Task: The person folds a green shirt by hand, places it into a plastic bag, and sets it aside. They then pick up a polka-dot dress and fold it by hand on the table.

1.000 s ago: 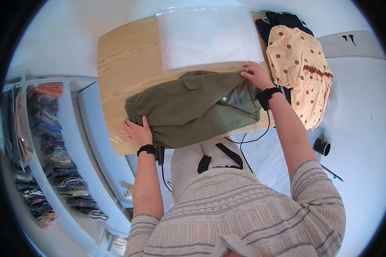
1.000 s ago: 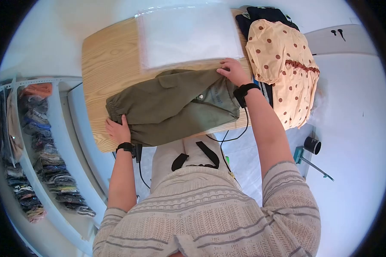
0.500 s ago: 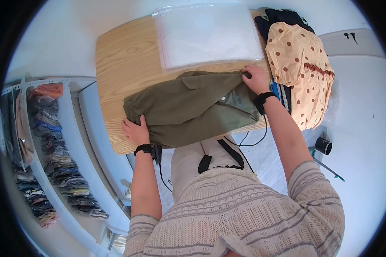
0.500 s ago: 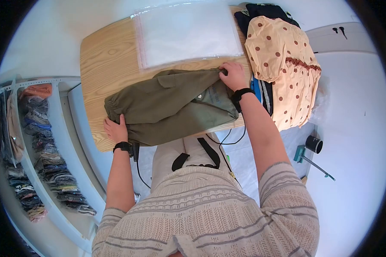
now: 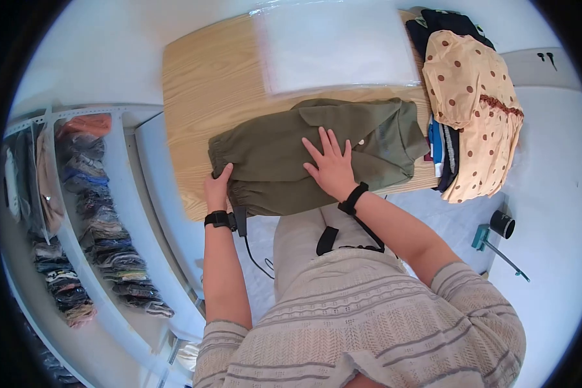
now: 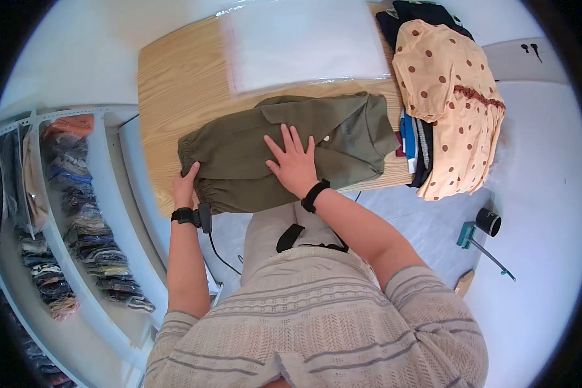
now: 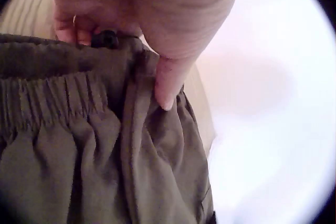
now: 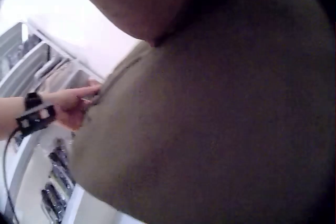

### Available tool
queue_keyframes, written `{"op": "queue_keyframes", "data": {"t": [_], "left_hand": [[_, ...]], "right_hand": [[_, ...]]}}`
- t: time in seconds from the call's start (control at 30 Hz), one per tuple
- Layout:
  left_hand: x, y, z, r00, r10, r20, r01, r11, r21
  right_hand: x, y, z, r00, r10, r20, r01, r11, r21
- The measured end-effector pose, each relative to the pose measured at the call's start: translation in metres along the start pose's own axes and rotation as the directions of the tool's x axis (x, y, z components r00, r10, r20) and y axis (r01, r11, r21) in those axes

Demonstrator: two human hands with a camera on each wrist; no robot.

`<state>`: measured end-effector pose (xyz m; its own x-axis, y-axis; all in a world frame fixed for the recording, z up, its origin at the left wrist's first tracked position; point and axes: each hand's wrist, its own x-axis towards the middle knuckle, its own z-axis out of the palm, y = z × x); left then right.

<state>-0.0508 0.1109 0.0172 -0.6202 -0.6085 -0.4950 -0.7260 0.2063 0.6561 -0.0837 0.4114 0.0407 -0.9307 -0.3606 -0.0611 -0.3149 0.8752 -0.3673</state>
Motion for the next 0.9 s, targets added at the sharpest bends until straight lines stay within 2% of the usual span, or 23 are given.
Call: {"op": "queue_keyframes", "data": {"t": [0.07, 0.1, 0.17, 0.2, 0.27, 0.3, 0.37, 0.5, 0.53, 0.57, 0.6, 0.67, 0.7, 0.77, 0.8, 0.9], "left_hand": [[-0.013, 0.013, -0.008, 0.949, -0.065, 0.308, 0.156, 0.947, -0.282], [-0.013, 0.010, -0.011, 0.950, -0.068, 0.303, 0.156, 0.948, -0.278], [-0.012, 0.005, -0.016, 0.915, 0.094, 0.393, 0.008, 0.968, -0.251], [-0.013, 0.004, -0.017, 0.913, 0.096, 0.397, 0.007, 0.968, -0.249], [-0.019, 0.002, -0.018, 0.881, 0.020, 0.473, 0.158, 0.929, -0.334], [-0.020, -0.003, -0.017, 0.879, 0.023, 0.477, 0.158, 0.929, -0.335], [-0.021, -0.013, -0.011, 0.846, 0.031, 0.533, 0.348, 0.726, -0.593], [-0.027, -0.014, 0.005, 0.877, 0.037, 0.479, 0.312, 0.716, -0.625], [-0.031, -0.012, 0.009, 0.941, 0.057, 0.333, 0.118, 0.869, -0.481], [-0.032, -0.008, 0.012, 0.974, 0.121, 0.189, -0.065, 0.959, -0.277], [-0.033, -0.006, 0.012, 0.971, 0.129, 0.200, -0.071, 0.959, -0.276], [-0.038, -0.005, 0.011, 0.947, 0.274, 0.166, -0.233, 0.945, -0.229], [-0.039, -0.004, 0.008, 0.943, 0.282, 0.178, -0.240, 0.944, -0.227], [-0.043, -0.001, -0.001, 0.957, 0.251, 0.144, -0.197, 0.930, -0.310], [-0.048, 0.002, -0.009, 0.953, 0.260, 0.153, -0.204, 0.930, -0.306], [-0.075, 0.026, -0.041, 0.945, 0.309, 0.105, -0.254, 0.899, -0.356]], "right_hand": [[-0.002, 0.007, 0.023, 0.999, 0.038, 0.028, -0.038, 0.999, -0.001], [-0.001, 0.008, 0.025, 0.999, 0.032, 0.014, -0.032, 0.999, -0.026], [-0.002, 0.012, 0.029, 1.000, 0.029, -0.011, -0.030, 0.999, -0.036], [-0.001, 0.012, 0.029, 0.999, 0.035, -0.013, -0.036, 0.999, -0.037], [-0.002, 0.013, 0.028, 1.000, 0.012, -0.008, -0.012, 0.999, -0.034], [-0.002, 0.014, 0.028, 1.000, 0.016, -0.010, -0.016, 0.999, -0.038], [-0.002, 0.014, 0.029, 1.000, 0.002, -0.015, -0.002, 0.999, -0.038], [-0.002, 0.013, 0.031, 1.000, 0.004, -0.026, -0.005, 0.999, -0.040], [-0.002, 0.012, 0.032, 1.000, 0.005, -0.027, -0.007, 0.999, -0.047], [-0.002, 0.012, 0.032, 1.000, 0.009, -0.030, -0.011, 0.999, -0.054], [-0.002, 0.012, 0.031, 0.999, 0.021, -0.036, -0.023, 0.998, -0.057], [-0.001, 0.011, 0.032, 0.999, -0.013, -0.043, 0.010, 0.998, -0.065], [0.000, 0.010, 0.032, 0.999, 0.001, -0.050, -0.005, 0.998, -0.067], [0.002, 0.006, 0.032, 0.997, -0.061, -0.045, 0.058, 0.997, -0.049], [0.003, 0.001, 0.034, 0.997, -0.048, -0.053, 0.046, 0.998, -0.048], [0.005, -0.017, 0.042, 0.989, -0.142, -0.037, 0.144, 0.988, 0.064]]}}
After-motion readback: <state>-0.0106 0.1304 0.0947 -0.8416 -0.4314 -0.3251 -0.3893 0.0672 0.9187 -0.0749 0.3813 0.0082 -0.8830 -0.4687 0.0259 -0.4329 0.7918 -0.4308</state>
